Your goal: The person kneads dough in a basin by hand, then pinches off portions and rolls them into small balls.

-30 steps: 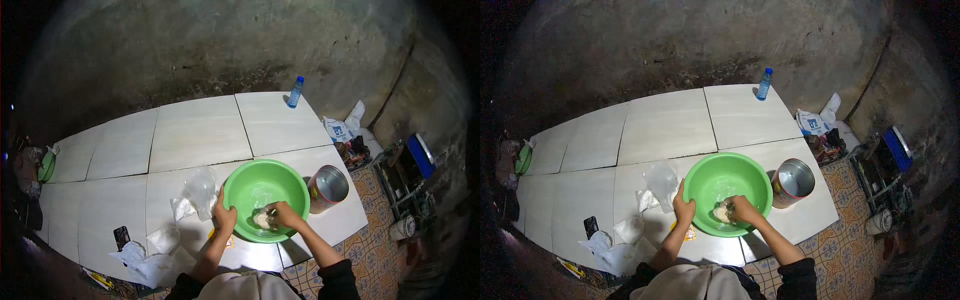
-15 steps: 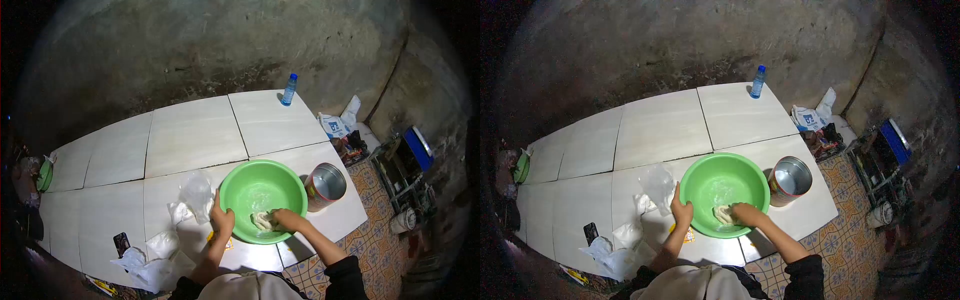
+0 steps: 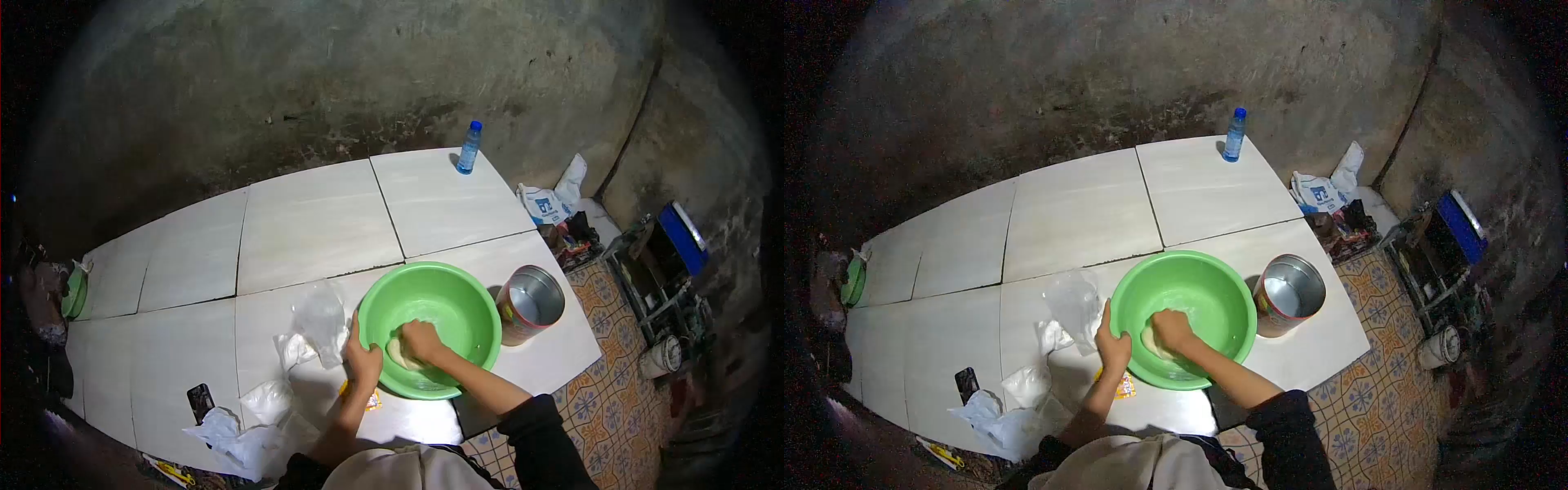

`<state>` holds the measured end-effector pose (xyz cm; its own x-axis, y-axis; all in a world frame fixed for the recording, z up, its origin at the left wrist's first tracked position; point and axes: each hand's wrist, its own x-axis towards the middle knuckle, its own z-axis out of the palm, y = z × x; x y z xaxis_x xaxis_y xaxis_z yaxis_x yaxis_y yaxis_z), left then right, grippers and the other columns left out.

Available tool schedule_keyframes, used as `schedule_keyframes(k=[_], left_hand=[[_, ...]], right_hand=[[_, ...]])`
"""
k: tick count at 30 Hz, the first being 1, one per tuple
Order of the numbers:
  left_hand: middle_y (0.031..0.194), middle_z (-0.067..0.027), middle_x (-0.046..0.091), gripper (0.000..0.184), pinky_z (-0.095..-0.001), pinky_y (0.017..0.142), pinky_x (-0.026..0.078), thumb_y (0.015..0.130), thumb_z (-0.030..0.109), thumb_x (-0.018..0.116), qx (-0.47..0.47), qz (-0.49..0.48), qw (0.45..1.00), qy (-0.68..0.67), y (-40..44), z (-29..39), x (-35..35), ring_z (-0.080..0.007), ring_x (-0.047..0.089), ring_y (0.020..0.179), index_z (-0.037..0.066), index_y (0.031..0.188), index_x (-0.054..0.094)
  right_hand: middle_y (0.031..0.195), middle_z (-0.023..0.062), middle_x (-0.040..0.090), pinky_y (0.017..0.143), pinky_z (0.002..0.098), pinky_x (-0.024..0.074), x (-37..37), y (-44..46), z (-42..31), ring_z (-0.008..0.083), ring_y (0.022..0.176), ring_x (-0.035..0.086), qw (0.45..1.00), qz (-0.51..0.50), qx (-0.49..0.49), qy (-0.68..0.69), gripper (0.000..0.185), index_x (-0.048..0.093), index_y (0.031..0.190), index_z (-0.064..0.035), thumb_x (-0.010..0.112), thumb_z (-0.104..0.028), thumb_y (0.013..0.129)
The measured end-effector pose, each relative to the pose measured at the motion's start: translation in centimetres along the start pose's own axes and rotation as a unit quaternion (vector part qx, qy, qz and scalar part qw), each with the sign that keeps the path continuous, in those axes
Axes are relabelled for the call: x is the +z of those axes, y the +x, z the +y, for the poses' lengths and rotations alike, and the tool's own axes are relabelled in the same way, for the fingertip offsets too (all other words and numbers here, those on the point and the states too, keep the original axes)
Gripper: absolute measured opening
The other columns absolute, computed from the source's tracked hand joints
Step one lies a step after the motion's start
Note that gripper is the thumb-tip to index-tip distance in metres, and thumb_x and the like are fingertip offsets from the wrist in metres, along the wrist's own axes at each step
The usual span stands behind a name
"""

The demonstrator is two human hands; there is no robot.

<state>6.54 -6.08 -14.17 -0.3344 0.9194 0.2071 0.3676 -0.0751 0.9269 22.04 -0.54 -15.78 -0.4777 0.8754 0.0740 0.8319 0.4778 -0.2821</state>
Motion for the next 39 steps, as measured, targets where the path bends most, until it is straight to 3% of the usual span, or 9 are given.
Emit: schedule_keyframes(k=[3, 6, 8, 13, 19, 22, 26, 31, 39], left_hand=[[0.12, -0.0267, 0.059, 0.073, -0.0371, 0.091, 0.046, 0.068, -0.01, 0.05, -0.01, 0.012, 0.999, 0.044, 0.0, 0.4, 0.0, -0.038, 0.058, 0.111, 0.006, 0.14, 0.043], [0.119, -0.0272, 0.06, 0.074, -0.0354, 0.09, 0.047, 0.068, -0.012, 0.052, -0.035, 0.007, 0.997, 0.072, -0.1, 0.0, 0.2, -0.0354, 0.061, 0.109, 0.004, 0.14, 0.043], [0.122, -0.0261, 0.059, 0.073, -0.0348, 0.093, 0.045, 0.068, -0.012, 0.052, -0.018, 0.031, 0.999, 0.027, 0.0, -0.8, 0.5, -0.0352, 0.059, 0.112, 0.003, 0.139, 0.044], [0.119, -0.0273, 0.059, 0.071, -0.0387, 0.093, 0.045, 0.066, -0.008, 0.052, 0.011, 0.063, 0.998, 0.018, -0.1, -0.3, 0.7, -0.0394, 0.058, 0.11, 0.001, 0.136, 0.047], [0.118, -0.0264, 0.06, 0.072, -0.0386, 0.092, 0.045, 0.066, -0.009, 0.052, -0.037, 0.043, 0.998, 0.032, -0.1, -0.3, 0.7, -0.0388, 0.059, 0.108, 0.006, 0.136, 0.048], [0.118, -0.0247, 0.061, 0.072, -0.0387, 0.092, 0.045, 0.067, -0.009, 0.052, -0.018, 0.059, 0.998, 0.022, -0.4, -0.2, 0.7, -0.0386, 0.059, 0.109, 0.008, 0.137, 0.047], [0.12, -0.0235, 0.06, 0.071, -0.0391, 0.093, 0.046, 0.068, -0.008, 0.052, 0.013, 0.061, 0.998, 0.014, -0.5, 0.6, 0.5, -0.0396, 0.058, 0.11, 0.009, 0.137, 0.047], [0.125, -0.0235, 0.057, 0.067, -0.0367, 0.096, 0.044, 0.07, -0.013, 0.049, -0.001, 0.026, 1.0, 0.008, 0.4, 0.2, -0.6, -0.0345, 0.056, 0.117, 0.003, 0.135, 0.048], [0.124, -0.0209, 0.06, 0.065, -0.0335, 0.099, 0.041, 0.068, -0.016, 0.047, 0.013, 0.018, 0.998, -0.05, 0.7, 0.6, -0.6, -0.0302, 0.057, 0.117, 0.001, 0.13, 0.052]], right_hand=[[0.072, 0.0223, 0.065, 0.059, 0.0451, 0.0524, -0.7, 1.2, 1.1, 0.0358, 0.069, 0.066, 0.99, 0.059, 0.126, -0.024, 0.018, 0.067, 0.065, -0.0025, 0.07, -0.02, 0.064], [0.081, 0.0194, 0.066, 0.063, 0.0449, 0.0519, -3.0, 0.6, 2.1, 0.0341, 0.074, 0.066, 0.978, 0.042, 0.203, -0.024, 0.039, 0.064, 0.103, -0.006, 0.071, -0.02, 0.067], [0.088, 0.0159, 0.065, 0.069, 0.0433, 0.052, -2.8, -0.8, 3.7, 0.0315, 0.082, 0.064, 0.97, 0.111, 0.125, -0.174, 0.046, 0.058, 0.115, -0.0111, 0.07, -0.02, 0.071], [0.092, 0.0159, 0.067, 0.071, 0.0421, 0.0518, -2.8, -5.2, 5.0, 0.0321, 0.088, 0.066, 0.995, 0.015, -0.014, -0.101, 0.026, 0.064, 0.104, -0.015, 0.062, -0.018, 0.079], [0.084, 0.0205, 0.067, 0.074, 0.0454, 0.0513, -9.7, -8.9, 5.1, 0.0379, 0.078, 0.065, 0.959, -0.269, -0.062, 0.064, 0.02, 0.069, 0.093, -0.0104, 0.064, -0.014, 0.074], [0.109, 0.0189, 0.063, 0.077, 0.0428, 0.0506, -12.5, -8.7, 5.1, 0.0349, 0.087, 0.064, 0.995, -0.054, -0.075, -0.037, 0.028, 0.069, 0.098, -0.0087, 0.067, -0.01, 0.07], [0.115, 0.0195, 0.059, 0.076, 0.0421, 0.0505, -7.1, -7.5, 7.2, 0.034, 0.088, 0.064, 0.983, -0.062, -0.166, 0.05, 0.025, 0.069, 0.096, -0.0064, 0.066, -0.011, 0.072], [0.086, 0.0223, 0.064, 0.068, 0.0442, 0.0505, -4.6, -5.6, 3.6, 0.0366, 0.077, 0.064, 0.963, -0.215, -0.138, 0.088, 0.018, 0.066, 0.087, -0.0018, 0.06, -0.006, 0.071], [0.07, 0.0194, 0.064, 0.062, 0.0454, 0.0515, -2.3, -2.4, -1.3, 0.0374, 0.069, 0.066, 0.984, -0.085, -0.153, 0.019, 0.006, 0.064, 0.07, -0.0032, 0.061, -0.004, 0.065]])
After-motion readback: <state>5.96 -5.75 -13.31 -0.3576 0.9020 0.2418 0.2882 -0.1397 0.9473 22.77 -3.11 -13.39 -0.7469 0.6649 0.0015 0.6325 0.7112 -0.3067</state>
